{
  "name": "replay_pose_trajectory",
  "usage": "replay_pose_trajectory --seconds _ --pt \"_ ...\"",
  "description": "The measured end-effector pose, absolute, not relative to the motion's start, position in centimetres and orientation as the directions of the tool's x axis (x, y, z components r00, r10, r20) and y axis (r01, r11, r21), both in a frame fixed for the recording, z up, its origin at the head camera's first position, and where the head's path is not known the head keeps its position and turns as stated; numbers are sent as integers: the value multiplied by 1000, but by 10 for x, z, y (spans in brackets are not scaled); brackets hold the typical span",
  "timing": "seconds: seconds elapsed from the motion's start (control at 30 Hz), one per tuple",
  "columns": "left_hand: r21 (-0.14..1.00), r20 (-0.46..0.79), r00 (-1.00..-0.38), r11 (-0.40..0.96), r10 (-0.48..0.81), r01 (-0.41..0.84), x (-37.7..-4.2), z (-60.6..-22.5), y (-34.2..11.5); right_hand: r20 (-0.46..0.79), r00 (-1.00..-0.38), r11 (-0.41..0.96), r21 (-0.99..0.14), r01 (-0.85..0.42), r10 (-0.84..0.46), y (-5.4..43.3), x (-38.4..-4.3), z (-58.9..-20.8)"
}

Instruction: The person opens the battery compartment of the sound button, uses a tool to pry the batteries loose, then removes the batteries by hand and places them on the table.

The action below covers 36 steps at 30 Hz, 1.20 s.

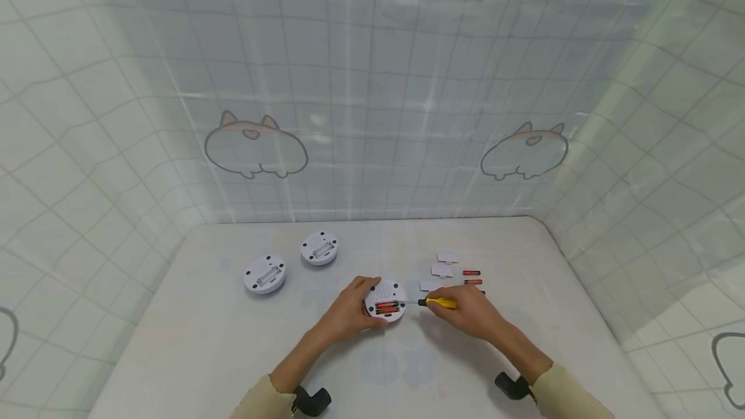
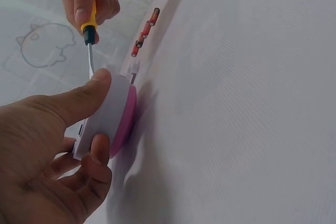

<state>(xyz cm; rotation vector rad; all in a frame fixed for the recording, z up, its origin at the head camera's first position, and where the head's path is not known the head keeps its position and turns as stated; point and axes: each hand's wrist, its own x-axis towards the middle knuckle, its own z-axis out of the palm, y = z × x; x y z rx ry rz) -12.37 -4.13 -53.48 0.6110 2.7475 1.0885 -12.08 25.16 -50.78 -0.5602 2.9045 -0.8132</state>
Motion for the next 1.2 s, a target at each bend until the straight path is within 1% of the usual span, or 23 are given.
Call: replay_pose_trajectory --seconds 0.2,0.37,0.63,0.87,1.1,1.2 --pt "692 47 -907 642 418 332 -124 -536 -42 -14 -926 799 -510 -319 -378 248 -121 -502" --pt "688 67 -908 640 413 342 -125 -537 -41 -33 -924 817 -480 -319 -380 244 -120 -499" --pt "671 84 -908 650 411 357 -125 -539 -40 -50 -942 833 -483 -268 -332 239 -118 -492" --pt "665 105 -912 654 397 361 -124 -539 -39 -13 -921 824 -453 -341 -389 235 -118 -485" --pt "658 98 -915 665 391 354 -125 -540 -38 -77 -915 853 -398 -337 -397 231 -121 -476" --pt "658 95 -918 668 385 348 -125 -541 -38 -82 -912 854 -392 -341 -402 231 -122 -474"
